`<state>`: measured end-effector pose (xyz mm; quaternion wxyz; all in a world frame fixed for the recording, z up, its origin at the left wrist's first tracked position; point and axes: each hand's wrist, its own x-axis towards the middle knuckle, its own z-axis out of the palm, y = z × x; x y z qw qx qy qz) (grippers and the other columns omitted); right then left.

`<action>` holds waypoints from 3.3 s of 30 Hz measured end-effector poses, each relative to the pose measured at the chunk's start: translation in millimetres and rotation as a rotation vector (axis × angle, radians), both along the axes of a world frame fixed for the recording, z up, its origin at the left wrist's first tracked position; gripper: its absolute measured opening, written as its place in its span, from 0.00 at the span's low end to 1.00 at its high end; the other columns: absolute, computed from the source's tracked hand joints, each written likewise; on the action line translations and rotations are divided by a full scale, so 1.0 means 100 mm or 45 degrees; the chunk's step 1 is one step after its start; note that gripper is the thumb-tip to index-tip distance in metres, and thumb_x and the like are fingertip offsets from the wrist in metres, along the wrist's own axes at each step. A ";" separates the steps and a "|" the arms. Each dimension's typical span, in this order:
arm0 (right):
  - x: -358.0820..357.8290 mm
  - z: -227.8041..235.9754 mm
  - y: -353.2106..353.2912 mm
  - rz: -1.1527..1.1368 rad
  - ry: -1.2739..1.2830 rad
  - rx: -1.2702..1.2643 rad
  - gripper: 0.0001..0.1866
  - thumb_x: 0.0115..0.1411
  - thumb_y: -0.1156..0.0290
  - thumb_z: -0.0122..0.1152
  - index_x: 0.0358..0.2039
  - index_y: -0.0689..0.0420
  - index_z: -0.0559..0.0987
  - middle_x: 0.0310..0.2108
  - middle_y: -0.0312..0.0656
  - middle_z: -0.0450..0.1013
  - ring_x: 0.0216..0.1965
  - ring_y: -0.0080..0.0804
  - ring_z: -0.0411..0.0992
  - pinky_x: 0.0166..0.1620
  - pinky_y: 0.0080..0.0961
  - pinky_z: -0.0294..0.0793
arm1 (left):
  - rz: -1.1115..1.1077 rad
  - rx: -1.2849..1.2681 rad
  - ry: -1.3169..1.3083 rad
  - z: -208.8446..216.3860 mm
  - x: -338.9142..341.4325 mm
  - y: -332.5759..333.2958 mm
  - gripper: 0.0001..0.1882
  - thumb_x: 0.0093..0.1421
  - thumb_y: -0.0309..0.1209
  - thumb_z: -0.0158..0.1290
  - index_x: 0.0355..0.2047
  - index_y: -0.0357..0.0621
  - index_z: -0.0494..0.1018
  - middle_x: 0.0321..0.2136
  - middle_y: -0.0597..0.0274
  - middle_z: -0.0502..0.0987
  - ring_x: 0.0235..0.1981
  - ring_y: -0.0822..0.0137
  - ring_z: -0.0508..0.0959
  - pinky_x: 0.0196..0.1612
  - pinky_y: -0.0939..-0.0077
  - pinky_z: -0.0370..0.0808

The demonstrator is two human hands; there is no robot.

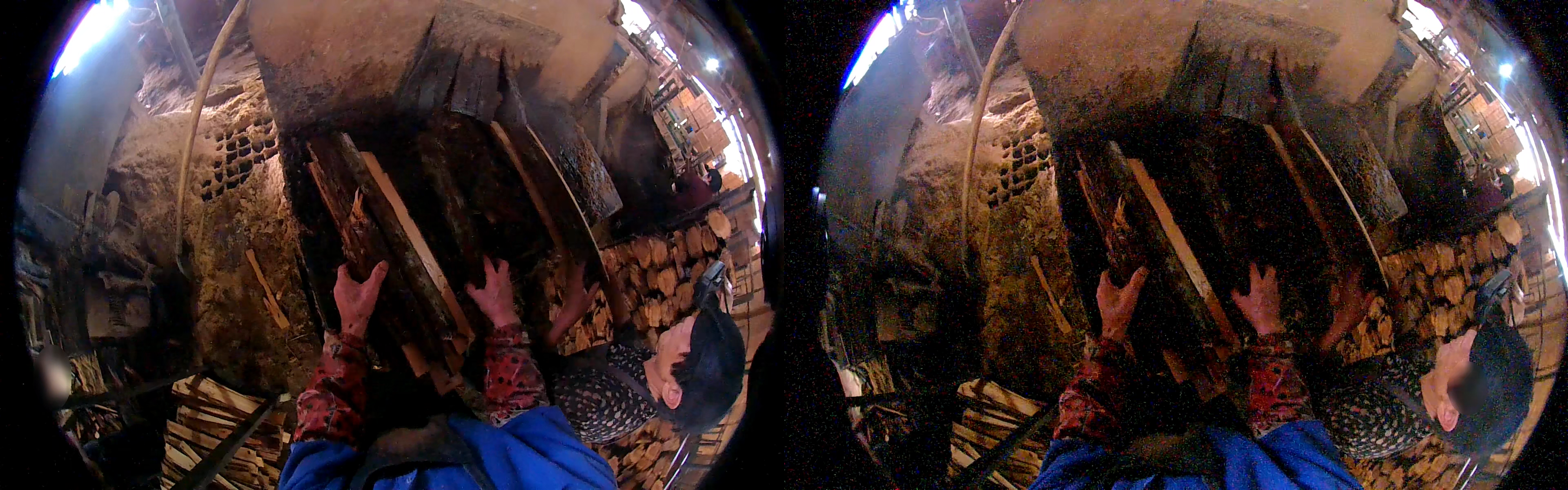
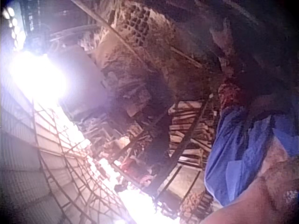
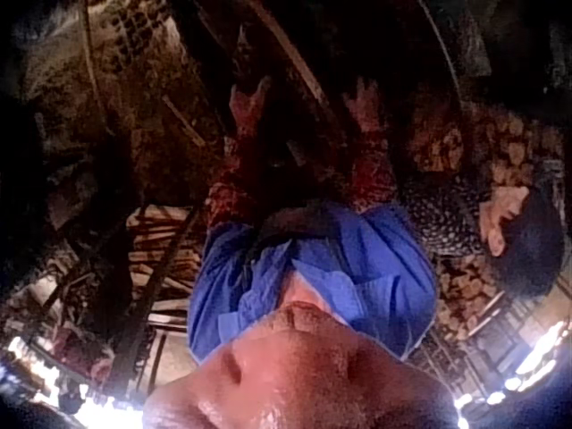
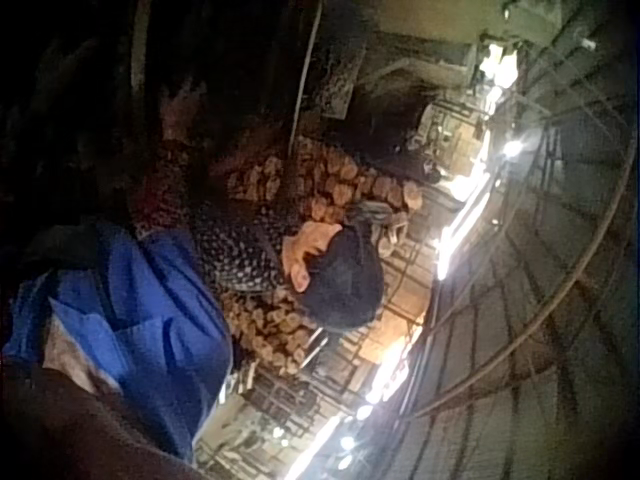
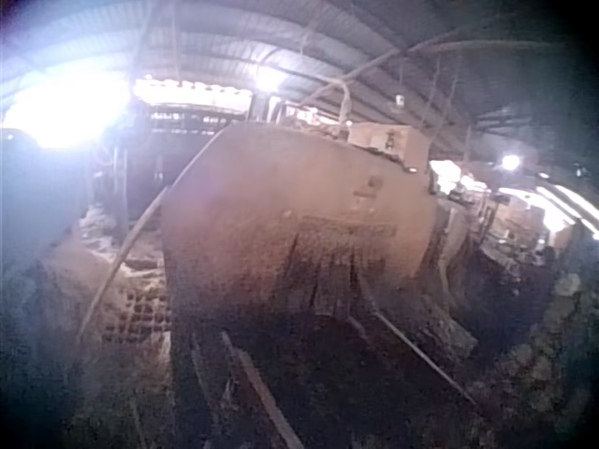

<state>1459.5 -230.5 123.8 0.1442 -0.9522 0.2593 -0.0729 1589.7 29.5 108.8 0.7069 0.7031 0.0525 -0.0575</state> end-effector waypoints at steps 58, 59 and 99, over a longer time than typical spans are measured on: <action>-0.25 0.82 0.72 0.105 -0.294 0.928 0.27 0.53 0.73 0.64 0.53 0.68 0.70 0.50 0.47 0.72 0.48 0.28 0.69 0.51 0.24 0.68 | -0.043 -0.159 0.047 -0.57 0.08 -0.01 0.28 0.51 0.42 0.65 0.43 0.33 0.70 0.39 0.52 0.79 0.39 0.65 0.78 0.43 0.69 0.74; -0.18 0.79 0.78 0.153 -0.309 0.975 0.30 0.53 0.73 0.64 0.55 0.69 0.68 0.52 0.48 0.71 0.50 0.29 0.69 0.52 0.24 0.67 | -0.025 -0.186 0.031 -0.46 0.08 -0.01 0.28 0.51 0.43 0.65 0.43 0.33 0.70 0.39 0.52 0.79 0.39 0.65 0.78 0.43 0.68 0.74; 0.07 0.47 1.28 0.471 -0.360 0.289 0.34 0.51 0.55 0.64 0.54 0.62 0.69 0.52 0.50 0.61 0.56 0.50 0.58 0.59 0.44 0.56 | -0.011 0.457 0.029 0.21 0.00 -0.09 0.36 0.48 0.49 0.66 0.45 0.30 0.69 0.37 0.48 0.79 0.39 0.59 0.79 0.42 0.66 0.74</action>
